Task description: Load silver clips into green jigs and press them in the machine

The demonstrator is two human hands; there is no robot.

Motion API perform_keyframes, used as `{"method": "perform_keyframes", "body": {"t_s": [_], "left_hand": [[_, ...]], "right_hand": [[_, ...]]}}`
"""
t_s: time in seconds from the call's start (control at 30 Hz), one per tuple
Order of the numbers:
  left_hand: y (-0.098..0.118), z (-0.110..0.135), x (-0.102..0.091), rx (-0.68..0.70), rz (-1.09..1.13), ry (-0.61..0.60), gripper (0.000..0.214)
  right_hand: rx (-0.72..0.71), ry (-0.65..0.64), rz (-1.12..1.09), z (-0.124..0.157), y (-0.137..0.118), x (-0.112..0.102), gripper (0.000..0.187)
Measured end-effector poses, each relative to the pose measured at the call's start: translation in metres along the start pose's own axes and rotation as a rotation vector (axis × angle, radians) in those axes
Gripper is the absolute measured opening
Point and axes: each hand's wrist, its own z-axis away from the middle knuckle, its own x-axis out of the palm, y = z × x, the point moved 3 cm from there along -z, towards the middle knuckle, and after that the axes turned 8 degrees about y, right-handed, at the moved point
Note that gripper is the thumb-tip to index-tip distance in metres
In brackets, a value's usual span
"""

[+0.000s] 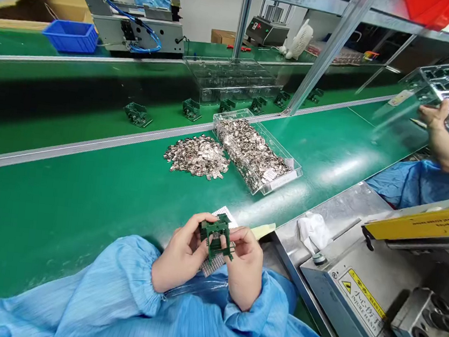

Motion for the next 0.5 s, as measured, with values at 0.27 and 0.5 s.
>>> {"method": "perform_keyframes", "body": {"t_s": [0.27, 0.5], "left_hand": [[0.003, -0.008, 0.004, 0.049, -0.009, -0.097, 0.029], [-0.009, -0.054, 0.039, 0.083, 0.02, -0.05, 0.036]], "right_hand": [[-0.033, 0.128, 0.063, 0.009, 0.008, -0.04, 0.02], [0.145, 0.103, 0.217, 0.027, 0.058, -0.081, 0.043]]}}
